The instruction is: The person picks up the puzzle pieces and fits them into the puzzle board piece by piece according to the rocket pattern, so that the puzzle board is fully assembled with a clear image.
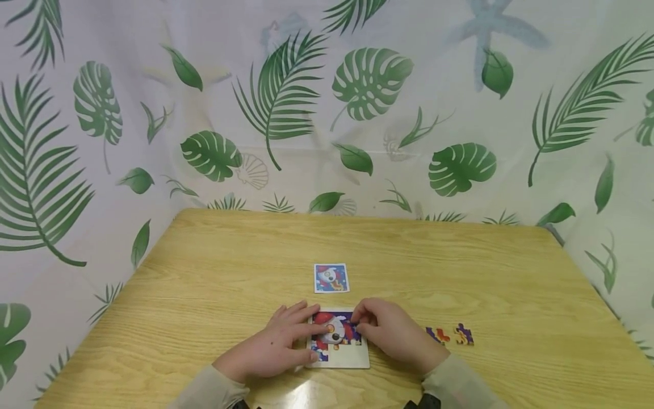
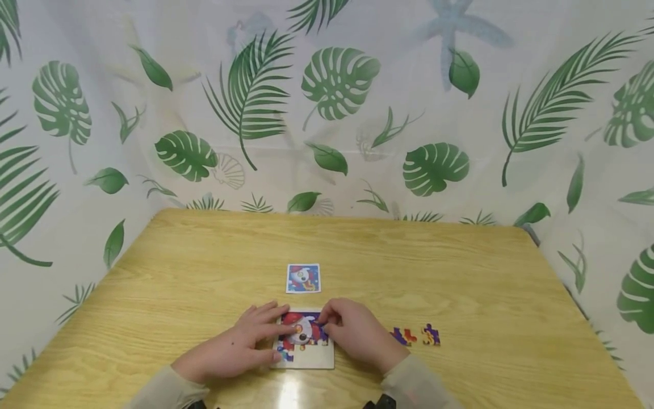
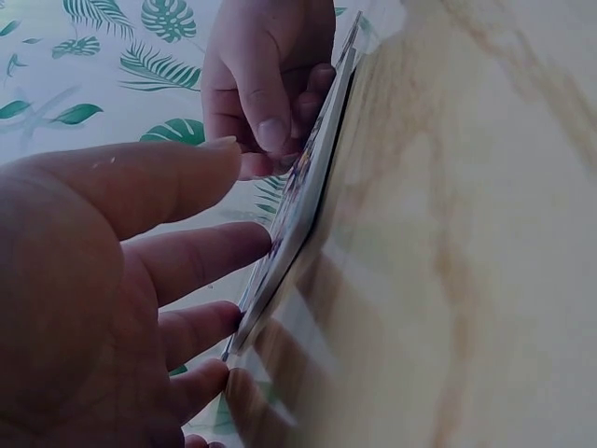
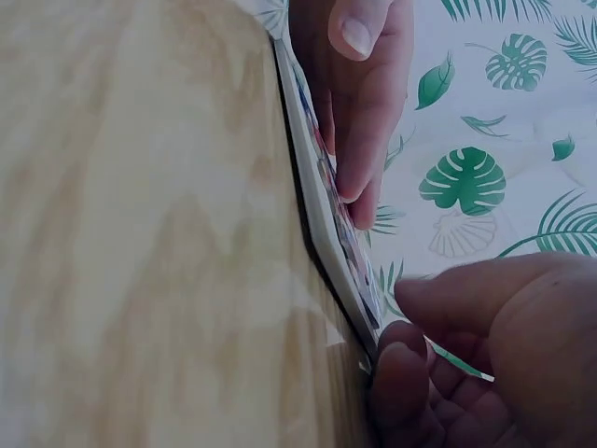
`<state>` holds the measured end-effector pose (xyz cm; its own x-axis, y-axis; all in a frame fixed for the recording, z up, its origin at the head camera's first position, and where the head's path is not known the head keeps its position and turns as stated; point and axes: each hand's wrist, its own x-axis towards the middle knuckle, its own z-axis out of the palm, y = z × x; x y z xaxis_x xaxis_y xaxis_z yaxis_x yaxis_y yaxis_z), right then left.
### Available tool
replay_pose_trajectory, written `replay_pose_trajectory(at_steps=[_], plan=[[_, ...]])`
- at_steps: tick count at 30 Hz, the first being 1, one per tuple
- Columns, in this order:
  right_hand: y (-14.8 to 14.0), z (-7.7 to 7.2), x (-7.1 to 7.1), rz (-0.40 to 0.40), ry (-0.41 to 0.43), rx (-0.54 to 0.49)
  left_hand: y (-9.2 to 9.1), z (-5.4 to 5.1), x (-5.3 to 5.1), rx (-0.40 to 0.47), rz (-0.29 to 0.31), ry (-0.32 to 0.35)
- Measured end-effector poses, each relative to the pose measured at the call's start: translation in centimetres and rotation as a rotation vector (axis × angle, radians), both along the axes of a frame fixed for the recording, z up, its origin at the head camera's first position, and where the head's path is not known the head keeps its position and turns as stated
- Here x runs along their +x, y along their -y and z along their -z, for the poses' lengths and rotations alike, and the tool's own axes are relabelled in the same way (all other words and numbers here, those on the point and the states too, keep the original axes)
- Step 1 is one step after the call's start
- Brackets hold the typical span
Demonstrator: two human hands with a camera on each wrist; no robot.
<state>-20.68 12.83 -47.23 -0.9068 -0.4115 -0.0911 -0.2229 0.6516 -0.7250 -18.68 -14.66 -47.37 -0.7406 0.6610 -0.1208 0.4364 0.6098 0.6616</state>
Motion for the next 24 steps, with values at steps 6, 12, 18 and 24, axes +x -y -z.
replay_pose_trajectory(at_steps=[6, 12, 18, 24], plan=[[0.15, 0.35, -0.18, -0.012, -0.01, 0.016, -0.1, 0.05, -0.02, -0.004, -0.001, 0.004], [0.41, 0.29, -0.34, -0.03, -0.052, 0.082, -0.08, 0.04, -0.03, 0.0, -0.004, -0.009], [0.38, 0.11, -0.25, -0.065, -0.06, 0.082, -0.09, 0.02, 0.01, -0.001, -0.001, -0.01], [0.33, 0.07, -0.15, -0.112, -0.043, 0.098, -0.14, -0.06, 0.0, -0.004, -0.003, 0.0]])
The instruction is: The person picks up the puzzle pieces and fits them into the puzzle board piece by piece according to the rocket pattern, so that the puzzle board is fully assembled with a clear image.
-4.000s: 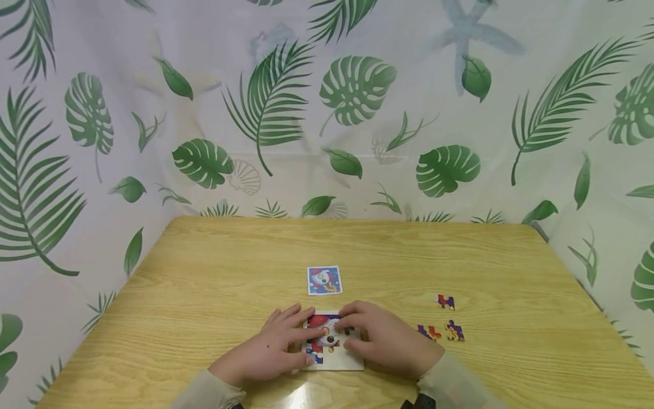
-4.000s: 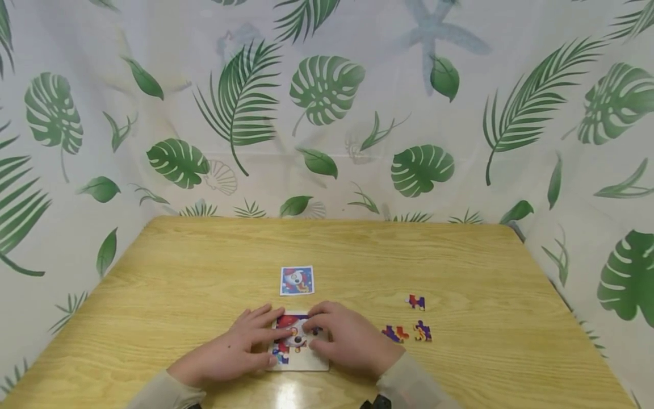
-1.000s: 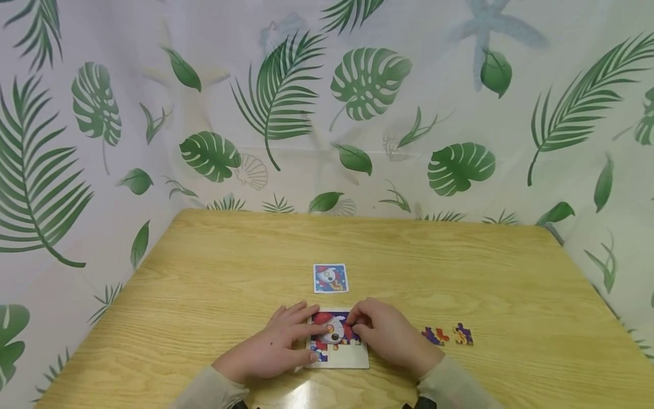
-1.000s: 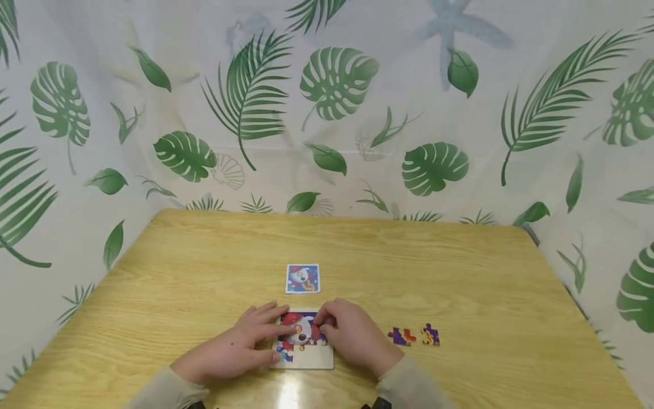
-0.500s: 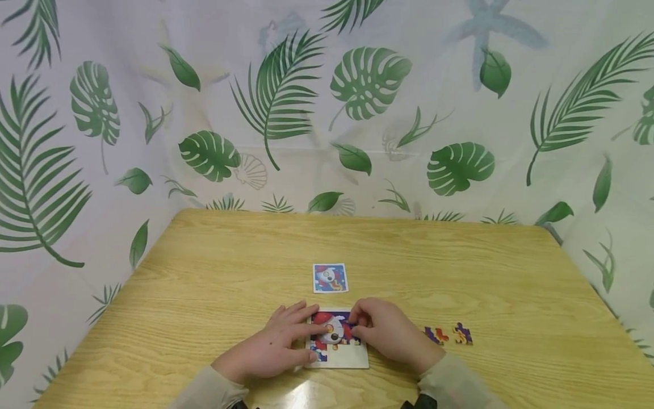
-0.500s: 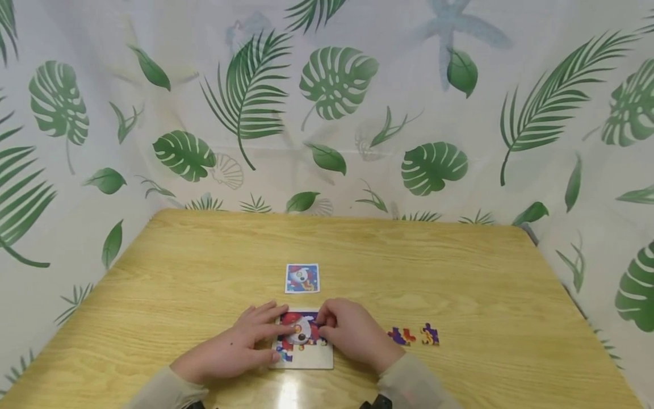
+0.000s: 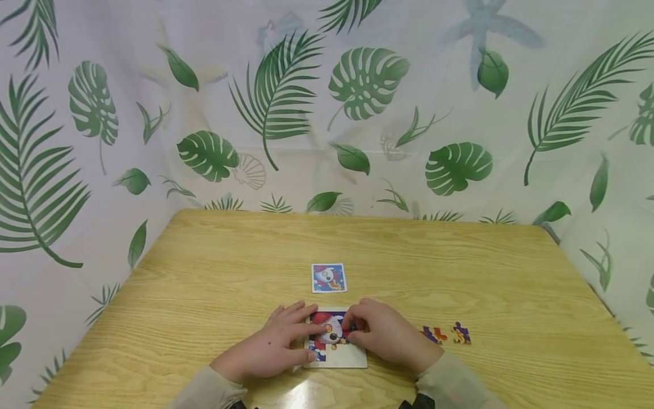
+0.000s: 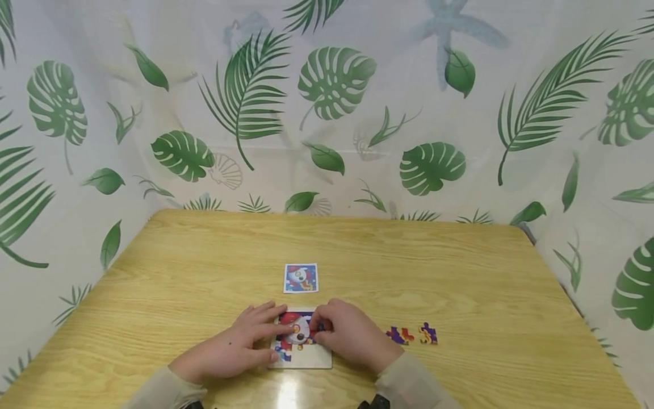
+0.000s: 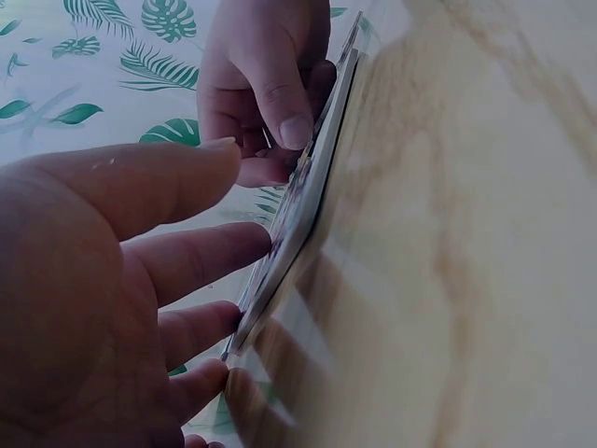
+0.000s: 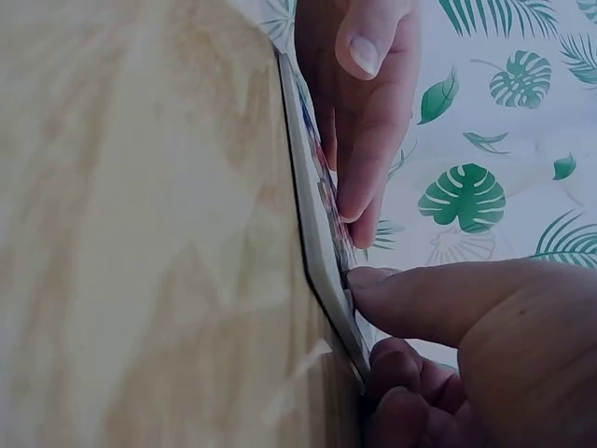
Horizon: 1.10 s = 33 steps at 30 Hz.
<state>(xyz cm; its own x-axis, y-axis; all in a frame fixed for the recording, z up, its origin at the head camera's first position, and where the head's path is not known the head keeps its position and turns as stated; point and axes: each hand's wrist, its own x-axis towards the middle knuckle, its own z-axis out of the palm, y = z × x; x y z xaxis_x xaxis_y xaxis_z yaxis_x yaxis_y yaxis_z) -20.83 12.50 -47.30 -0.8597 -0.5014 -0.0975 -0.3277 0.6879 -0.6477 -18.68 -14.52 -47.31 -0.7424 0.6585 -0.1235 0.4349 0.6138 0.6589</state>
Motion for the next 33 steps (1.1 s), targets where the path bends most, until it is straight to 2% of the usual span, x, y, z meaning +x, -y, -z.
replay_pose_trajectory(at_steps=[7, 13, 26, 33], plan=[[0.4, -0.3, 0.4, -0.031, -0.055, 0.044, 0.1, -0.4, 0.1, 0.0, -0.001, 0.015], [0.7, -0.3, 0.6, -0.013, -0.071, 0.043, 0.2, -0.5, 0.0, -0.008, 0.004, 0.007], [0.3, -0.5, 0.3, 0.008, -0.023, -0.015, 0.2, -0.7, -0.2, 0.002, 0.008, 0.009], [-2.1, -0.6, 0.3, -0.009, 0.044, -0.085, -0.1, -0.3, -0.1, 0.0, -0.008, 0.009]])
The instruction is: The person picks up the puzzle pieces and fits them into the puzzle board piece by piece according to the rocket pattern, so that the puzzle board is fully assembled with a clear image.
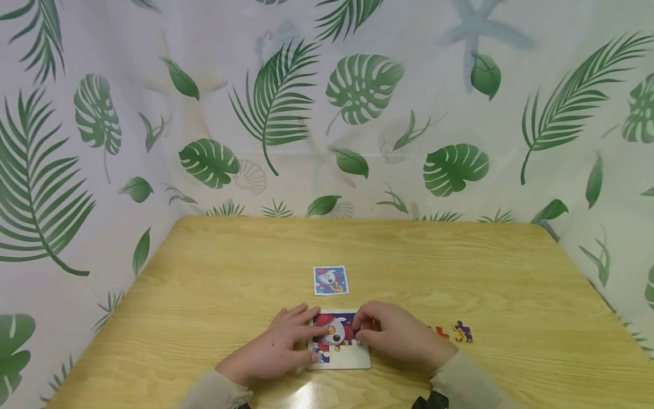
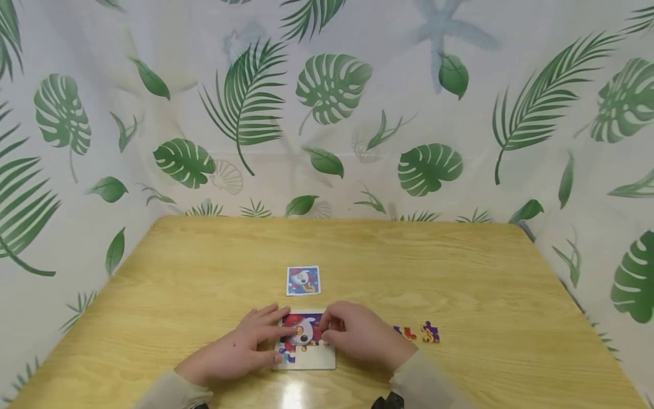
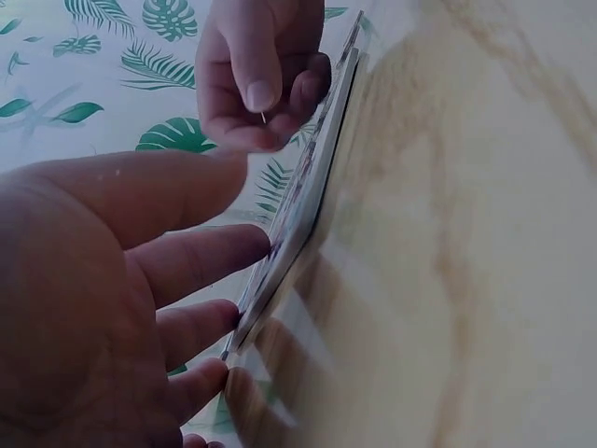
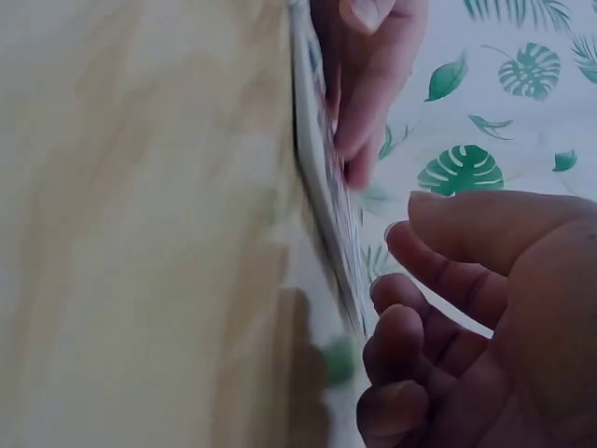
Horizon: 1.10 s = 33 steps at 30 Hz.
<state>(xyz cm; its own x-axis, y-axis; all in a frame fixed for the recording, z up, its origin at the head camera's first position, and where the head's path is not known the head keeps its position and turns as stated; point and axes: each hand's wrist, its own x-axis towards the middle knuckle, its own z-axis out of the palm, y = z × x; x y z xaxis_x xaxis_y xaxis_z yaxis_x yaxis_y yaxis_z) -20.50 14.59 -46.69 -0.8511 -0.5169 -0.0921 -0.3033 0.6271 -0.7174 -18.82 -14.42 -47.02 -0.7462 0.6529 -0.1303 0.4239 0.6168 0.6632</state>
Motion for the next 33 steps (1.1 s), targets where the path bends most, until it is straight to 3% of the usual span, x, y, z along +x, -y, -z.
replay_pose_trajectory(at_steps=[5, 9, 14, 18, 22, 33], plan=[[-4.2, -0.8, 0.6, 0.046, -0.079, 0.056, -0.4, 0.3, 0.1, -0.011, -0.005, -0.013], [-7.8, -0.5, 1.3, 0.094, -0.162, 0.072, -0.5, 0.1, 0.0, -0.022, 0.005, -0.029], [-10.4, -0.3, 2.0, 0.154, -0.187, 0.137, -0.4, -0.1, -0.3, -0.033, 0.011, -0.037], [-11.3, -0.4, 2.4, 0.179, -0.196, 0.23, -0.4, 0.1, -0.4, -0.032, 0.017, -0.04], [-11.5, -0.1, 2.5, 0.141, -0.211, 0.285, -0.2, 0.3, -0.2, -0.03, 0.013, -0.042], [-10.9, 0.1, 2.3, 0.13, -0.262, 0.323, 0.1, 0.5, 0.0, 0.004, -0.005, -0.017]])
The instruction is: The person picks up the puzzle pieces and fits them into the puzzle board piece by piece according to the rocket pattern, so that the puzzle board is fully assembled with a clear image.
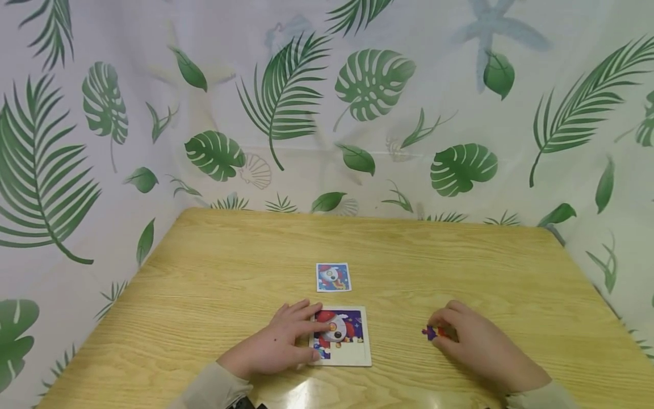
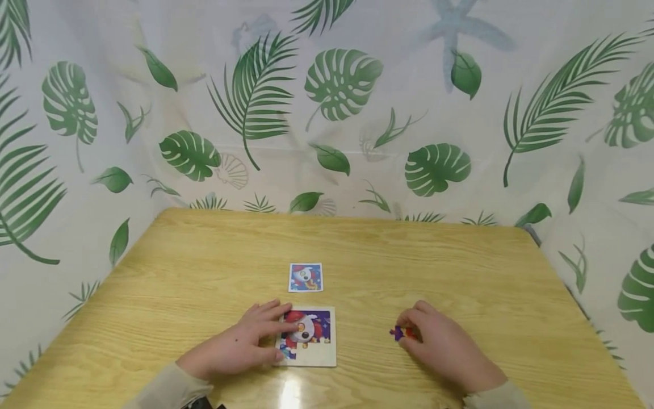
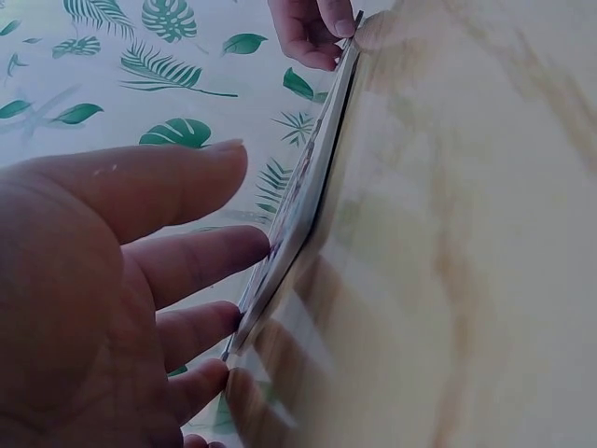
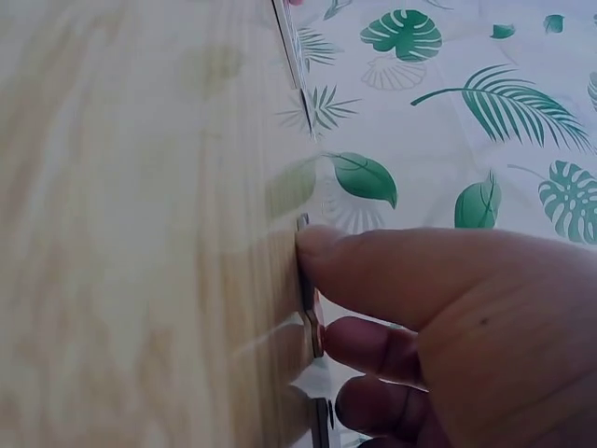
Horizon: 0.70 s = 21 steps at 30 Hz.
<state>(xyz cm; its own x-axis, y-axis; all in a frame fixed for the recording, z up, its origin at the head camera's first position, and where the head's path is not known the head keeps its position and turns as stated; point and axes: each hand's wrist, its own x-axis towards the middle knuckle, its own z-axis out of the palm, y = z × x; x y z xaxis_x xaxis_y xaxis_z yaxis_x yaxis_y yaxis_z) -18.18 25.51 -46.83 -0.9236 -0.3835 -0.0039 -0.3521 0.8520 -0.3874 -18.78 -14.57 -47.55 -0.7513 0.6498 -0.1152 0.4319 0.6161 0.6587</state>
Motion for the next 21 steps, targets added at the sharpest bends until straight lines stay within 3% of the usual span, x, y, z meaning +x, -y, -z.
replay_pose_trajectory(at_steps=[13, 21], plan=[[0.61, -0.08, 0.21, -0.014, 0.038, -0.046, 0.0, -0.04, 0.11, -0.003, -0.006, -0.003], [0.56, 0.26, 0.19, -0.008, 0.014, -0.045, -0.05, -0.04, 0.1, -0.007, 0.0, -0.014]])
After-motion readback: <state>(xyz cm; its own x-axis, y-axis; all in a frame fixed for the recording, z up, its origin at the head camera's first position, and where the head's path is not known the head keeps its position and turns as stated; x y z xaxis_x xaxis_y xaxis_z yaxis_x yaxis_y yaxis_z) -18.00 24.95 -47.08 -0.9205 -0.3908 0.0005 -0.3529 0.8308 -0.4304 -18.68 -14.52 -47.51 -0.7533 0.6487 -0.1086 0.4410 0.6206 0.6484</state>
